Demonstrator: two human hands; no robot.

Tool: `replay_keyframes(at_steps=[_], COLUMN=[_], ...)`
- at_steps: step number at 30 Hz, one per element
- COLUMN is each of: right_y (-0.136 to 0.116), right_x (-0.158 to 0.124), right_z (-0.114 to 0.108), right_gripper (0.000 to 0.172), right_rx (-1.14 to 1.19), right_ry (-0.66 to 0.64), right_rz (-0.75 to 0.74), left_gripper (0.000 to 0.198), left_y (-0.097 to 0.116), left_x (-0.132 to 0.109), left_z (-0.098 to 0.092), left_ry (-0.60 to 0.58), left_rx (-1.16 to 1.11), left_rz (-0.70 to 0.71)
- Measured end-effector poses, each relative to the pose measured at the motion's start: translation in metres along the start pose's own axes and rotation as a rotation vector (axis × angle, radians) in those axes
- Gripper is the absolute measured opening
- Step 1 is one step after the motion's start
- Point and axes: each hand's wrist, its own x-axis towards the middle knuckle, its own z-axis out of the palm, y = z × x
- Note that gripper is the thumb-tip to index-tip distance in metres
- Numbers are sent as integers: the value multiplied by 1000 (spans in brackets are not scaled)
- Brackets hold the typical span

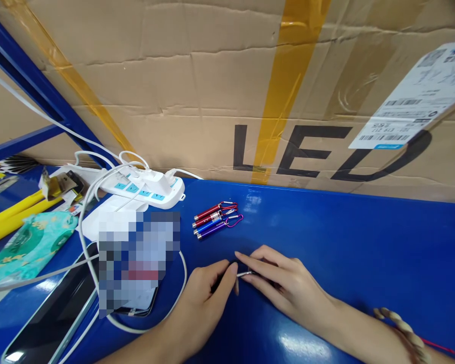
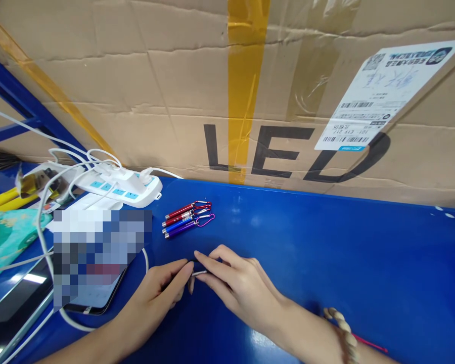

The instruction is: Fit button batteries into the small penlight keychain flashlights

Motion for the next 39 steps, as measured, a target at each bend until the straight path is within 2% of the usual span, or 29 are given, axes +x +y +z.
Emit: replay_keyframes(at_steps=[6,13,17,24,31,36,39], right_y=[-1,-1,-2,0,3,-3,-4], right_x=[2,6,4,4,7,8,13], right_z=[-1,-6,-5,1,-6,-4,-14], right_gripper=[40,38,36,37,28,25,29], right_rx=[-139,-70,-43,-1,76,87,-34], right_ry=[-126,-178,-147,-18,102,168,124], right_rz=[-96,-96,-92,-86,2,-24,-11], left_gripper=[40,36,36,29,25,21,21], left_y=[-3,-1,-3,-1,-2,2,4], left_x=[0,-1,0,-1,0,-2,-7], left_z=[-1,-1,0,0,-1,2,4], left_ry=[-28,-75,-81,-87,-140,-150,-172], left_rx=[53,183,188,219,108,255,298], left_rz=[70,135,158,169,164,261,294])
